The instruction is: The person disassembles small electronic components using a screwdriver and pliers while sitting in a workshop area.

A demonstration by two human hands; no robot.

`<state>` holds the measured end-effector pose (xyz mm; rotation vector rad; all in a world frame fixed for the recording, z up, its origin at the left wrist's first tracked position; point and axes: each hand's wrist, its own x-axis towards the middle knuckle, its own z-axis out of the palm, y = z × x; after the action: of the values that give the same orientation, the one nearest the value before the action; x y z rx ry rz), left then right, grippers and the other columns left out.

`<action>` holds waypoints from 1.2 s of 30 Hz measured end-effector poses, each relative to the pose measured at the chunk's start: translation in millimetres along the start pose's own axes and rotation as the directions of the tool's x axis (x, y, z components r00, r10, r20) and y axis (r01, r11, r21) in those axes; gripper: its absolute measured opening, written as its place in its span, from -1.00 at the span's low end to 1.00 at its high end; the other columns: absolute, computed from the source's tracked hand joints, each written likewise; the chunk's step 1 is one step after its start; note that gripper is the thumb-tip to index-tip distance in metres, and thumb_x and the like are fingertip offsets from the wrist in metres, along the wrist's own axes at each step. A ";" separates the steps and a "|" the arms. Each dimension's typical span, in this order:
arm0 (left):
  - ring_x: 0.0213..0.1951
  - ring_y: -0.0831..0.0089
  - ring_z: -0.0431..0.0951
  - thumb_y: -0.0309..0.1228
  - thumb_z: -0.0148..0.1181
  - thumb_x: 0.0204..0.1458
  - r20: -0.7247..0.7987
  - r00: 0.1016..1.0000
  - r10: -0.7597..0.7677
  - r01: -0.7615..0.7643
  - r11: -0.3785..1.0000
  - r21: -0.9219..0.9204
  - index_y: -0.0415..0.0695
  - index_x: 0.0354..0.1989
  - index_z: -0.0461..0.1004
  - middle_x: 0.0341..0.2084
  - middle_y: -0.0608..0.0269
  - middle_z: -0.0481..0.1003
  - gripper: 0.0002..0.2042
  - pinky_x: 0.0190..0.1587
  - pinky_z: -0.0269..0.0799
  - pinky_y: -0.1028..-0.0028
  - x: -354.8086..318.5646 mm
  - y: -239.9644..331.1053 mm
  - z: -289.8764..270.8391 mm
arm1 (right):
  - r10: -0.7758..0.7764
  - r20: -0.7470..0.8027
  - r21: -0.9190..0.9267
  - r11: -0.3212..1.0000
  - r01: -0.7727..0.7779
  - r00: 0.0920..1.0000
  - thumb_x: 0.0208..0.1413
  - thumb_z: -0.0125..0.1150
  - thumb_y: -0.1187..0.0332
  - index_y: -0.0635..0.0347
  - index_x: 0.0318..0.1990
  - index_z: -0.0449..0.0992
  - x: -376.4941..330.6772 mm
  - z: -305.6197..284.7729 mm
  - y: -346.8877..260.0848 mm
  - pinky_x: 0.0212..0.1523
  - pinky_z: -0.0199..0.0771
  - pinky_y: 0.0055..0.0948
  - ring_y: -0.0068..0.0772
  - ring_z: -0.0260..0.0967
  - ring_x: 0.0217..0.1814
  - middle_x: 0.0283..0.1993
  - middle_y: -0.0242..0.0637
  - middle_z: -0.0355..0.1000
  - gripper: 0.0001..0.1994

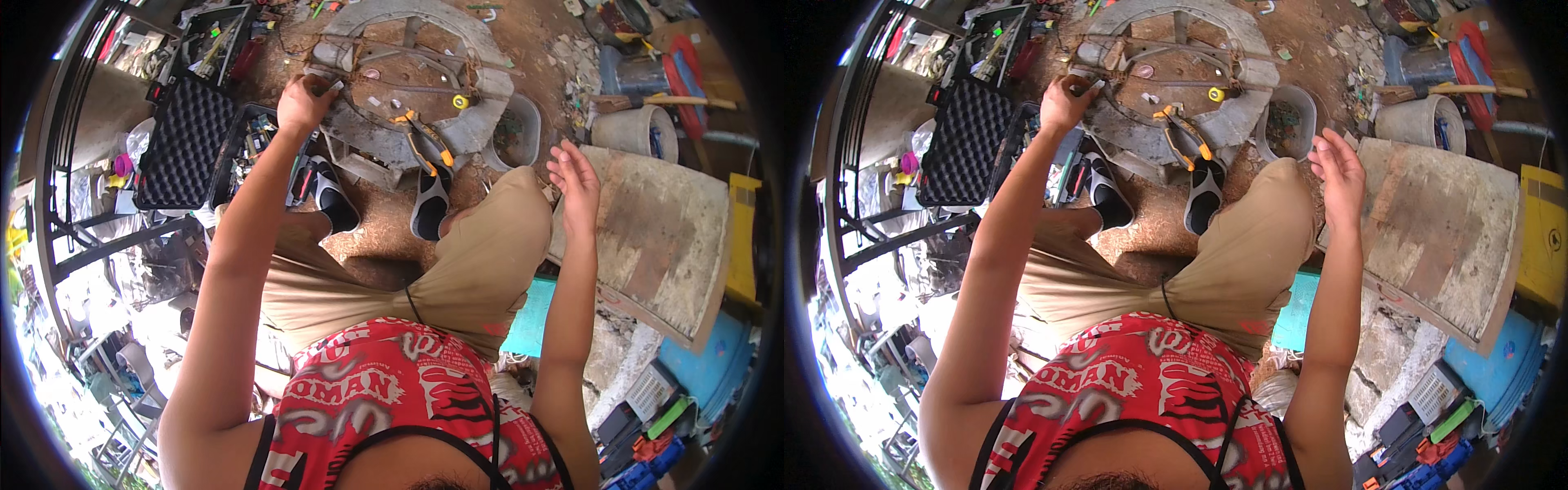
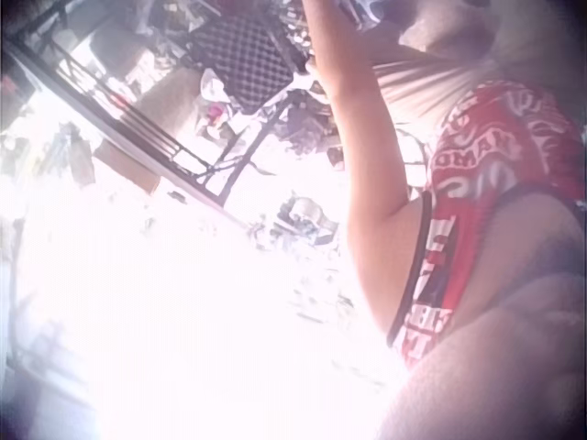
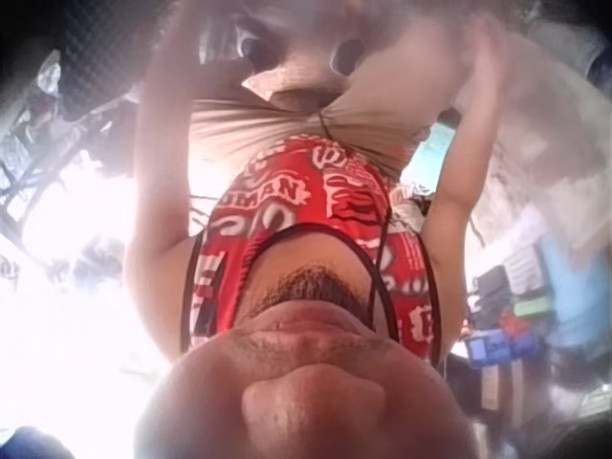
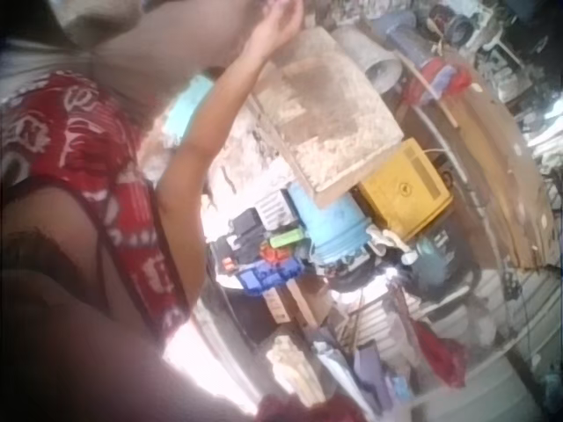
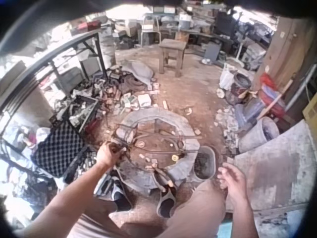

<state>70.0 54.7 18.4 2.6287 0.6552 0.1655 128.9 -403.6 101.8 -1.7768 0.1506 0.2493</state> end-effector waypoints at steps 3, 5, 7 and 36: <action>-0.13 0.13 0.57 -0.10 0.38 -0.13 -0.026 0.999 -0.048 0.047 0.997 -0.057 -0.02 -0.24 0.64 -0.22 0.03 0.55 -0.67 -0.01 0.44 0.31 -2.0 -12.7 0.9 | -0.055 0.150 0.062 0.997 0.046 0.987 0.21 0.24 0.23 0.25 0.15 0.43 -5.1 33.5 -28.7 -0.10 0.45 -0.57 -0.56 0.47 -0.13 0.01 -0.27 0.52 -0.58; -0.29 0.28 0.62 -0.13 0.40 -0.12 0.013 0.993 -0.115 0.115 0.980 -0.162 -0.07 -0.26 0.63 -0.36 0.10 0.59 -0.68 -0.13 0.48 0.40 -3.6 -22.2 0.2 | -0.091 0.254 0.082 0.994 0.073 0.963 0.21 0.23 0.24 0.25 0.15 0.42 -3.9 56.4 -36.9 -0.11 0.45 -0.58 -0.57 0.47 -0.12 0.01 -0.26 0.51 -0.58; -0.23 0.23 0.62 -0.13 0.39 -0.12 0.131 0.982 -0.137 0.163 0.962 -0.219 -0.05 -0.24 0.63 -0.30 0.08 0.60 -0.67 -0.07 0.48 0.36 -5.7 -19.3 -14.4 | -0.114 0.328 0.082 0.992 0.092 0.938 0.21 0.23 0.26 0.25 0.14 0.43 -6.2 74.1 -45.7 -0.08 0.45 -0.57 -0.57 0.46 -0.11 0.00 -0.25 0.51 -0.59; -0.24 0.29 0.64 -0.51 0.44 -0.20 -0.417 0.826 0.378 -0.561 0.622 -0.547 -0.15 -0.20 0.53 -0.26 0.22 0.61 -0.67 -0.17 0.54 0.40 -96.7 51.2 -52.5 | -0.213 0.626 0.168 0.976 0.137 0.751 0.15 0.28 0.48 0.32 0.05 0.49 -42.7 212.6 -29.3 -0.08 0.50 -0.58 -0.60 0.43 -0.10 -0.11 -0.31 0.52 -0.68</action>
<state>-4.9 -12.2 86.6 2.0198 -0.0781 0.7730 76.1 -191.3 96.8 -1.4882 -0.4911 0.6863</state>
